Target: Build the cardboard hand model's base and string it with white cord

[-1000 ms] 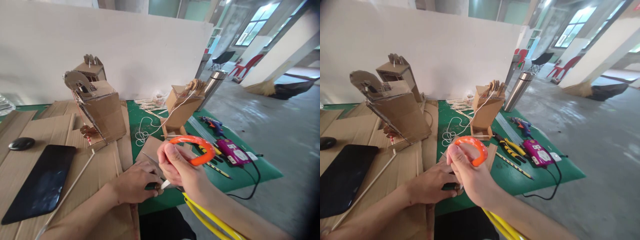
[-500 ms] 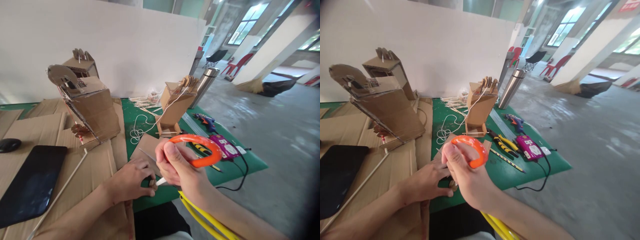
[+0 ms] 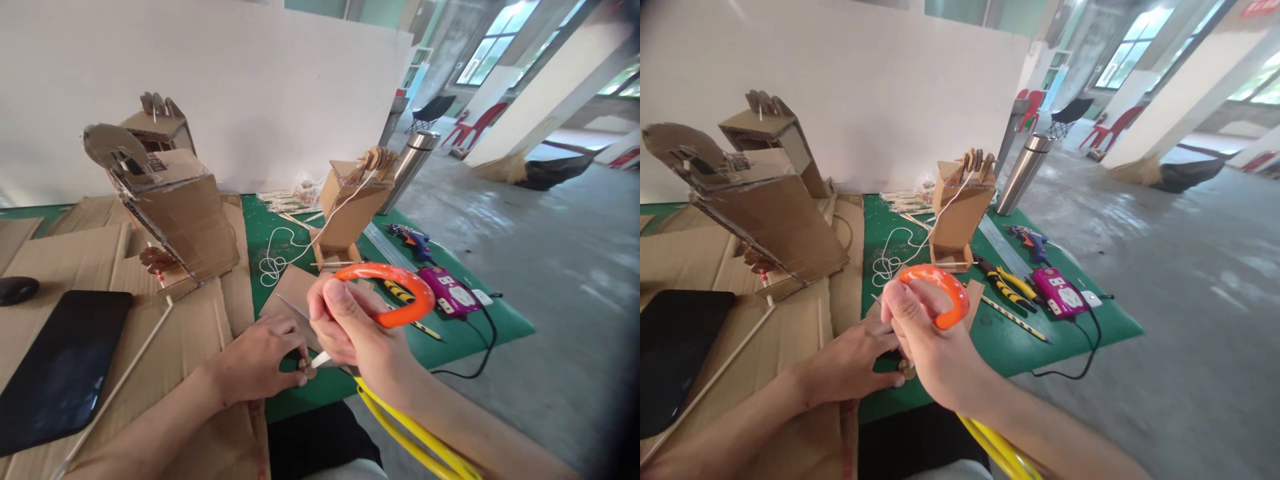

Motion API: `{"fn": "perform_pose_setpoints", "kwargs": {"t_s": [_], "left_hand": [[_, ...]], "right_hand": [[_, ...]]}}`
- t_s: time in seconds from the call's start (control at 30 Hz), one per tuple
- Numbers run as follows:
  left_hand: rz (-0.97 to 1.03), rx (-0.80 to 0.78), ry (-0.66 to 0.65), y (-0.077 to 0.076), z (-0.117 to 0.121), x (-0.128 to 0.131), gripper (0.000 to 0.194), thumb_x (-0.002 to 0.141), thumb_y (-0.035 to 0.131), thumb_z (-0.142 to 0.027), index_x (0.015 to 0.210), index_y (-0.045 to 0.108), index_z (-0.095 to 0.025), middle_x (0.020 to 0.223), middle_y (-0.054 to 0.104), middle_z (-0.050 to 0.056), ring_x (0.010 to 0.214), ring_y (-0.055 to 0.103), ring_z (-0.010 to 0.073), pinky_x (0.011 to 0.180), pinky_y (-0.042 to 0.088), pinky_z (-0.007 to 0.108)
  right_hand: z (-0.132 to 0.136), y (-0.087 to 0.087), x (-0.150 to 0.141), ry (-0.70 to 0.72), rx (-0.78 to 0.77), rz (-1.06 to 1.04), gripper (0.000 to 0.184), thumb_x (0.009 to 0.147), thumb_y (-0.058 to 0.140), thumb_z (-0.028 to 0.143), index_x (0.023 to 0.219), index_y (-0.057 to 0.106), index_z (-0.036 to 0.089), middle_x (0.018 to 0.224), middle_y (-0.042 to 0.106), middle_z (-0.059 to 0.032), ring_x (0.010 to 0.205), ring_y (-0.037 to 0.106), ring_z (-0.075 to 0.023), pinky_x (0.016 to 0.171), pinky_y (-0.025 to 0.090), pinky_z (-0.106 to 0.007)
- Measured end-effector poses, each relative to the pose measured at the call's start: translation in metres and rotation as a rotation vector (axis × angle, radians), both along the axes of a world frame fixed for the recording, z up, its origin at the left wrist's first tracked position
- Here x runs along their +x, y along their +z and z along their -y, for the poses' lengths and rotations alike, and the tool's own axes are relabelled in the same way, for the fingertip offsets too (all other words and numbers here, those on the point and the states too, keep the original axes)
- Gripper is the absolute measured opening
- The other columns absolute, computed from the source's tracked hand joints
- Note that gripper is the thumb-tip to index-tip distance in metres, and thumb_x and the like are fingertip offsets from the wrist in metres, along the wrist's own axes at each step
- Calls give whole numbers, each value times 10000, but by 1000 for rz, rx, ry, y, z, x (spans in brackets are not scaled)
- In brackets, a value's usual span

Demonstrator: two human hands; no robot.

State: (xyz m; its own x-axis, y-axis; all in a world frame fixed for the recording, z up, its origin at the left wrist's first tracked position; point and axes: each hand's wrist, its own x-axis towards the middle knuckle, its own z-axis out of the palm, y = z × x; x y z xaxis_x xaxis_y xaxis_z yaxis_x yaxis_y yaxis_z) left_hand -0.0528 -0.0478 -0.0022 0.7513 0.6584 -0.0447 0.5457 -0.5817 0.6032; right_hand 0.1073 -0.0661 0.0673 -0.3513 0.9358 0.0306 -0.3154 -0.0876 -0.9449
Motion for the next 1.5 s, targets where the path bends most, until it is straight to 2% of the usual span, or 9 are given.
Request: {"fn": "perform_pose_setpoints", "kwargs": {"t_s": [0.73, 0.9, 1.23, 1.5], "left_hand": [[5, -1, 10, 0, 0, 0, 121, 764, 668, -315, 835, 631, -223, 945, 607, 5, 956, 541, 201, 848, 424, 318], [9, 2, 7, 0, 0, 0, 130, 764, 668, -313, 858, 650, -224, 973, 617, 19, 974, 544, 213, 859, 433, 331], [11, 28, -12, -4, 0, 1, 168, 781, 636, -315, 910, 643, -207, 1074, 629, 49, 1022, 559, 236, 893, 438, 352], [42, 37, -3, -4, -1, 1, 158, 783, 638, -315, 907, 627, -217, 1084, 618, 34, 1043, 555, 232, 920, 439, 355]], "right_hand": [[-2, -3, -3, 27, -13, -22, 372, 912, 480, 503, 702, 455, 196, 473, 225, 110, 383, 159, -34, 348, 135, -156], [1, -3, -2, -2, 6, 62, 376, 912, 468, 515, 709, 458, 199, 492, 240, 101, 394, 182, -41, 356, 141, -173], [-1, -3, -6, -58, 163, 263, 375, 934, 419, 501, 706, 468, 208, 524, 243, 84, 418, 199, -63, 396, 206, -220], [-1, -7, -9, -82, 122, 240, 382, 926, 428, 517, 699, 452, 211, 518, 225, 88, 426, 198, -70, 405, 196, -226]]}}
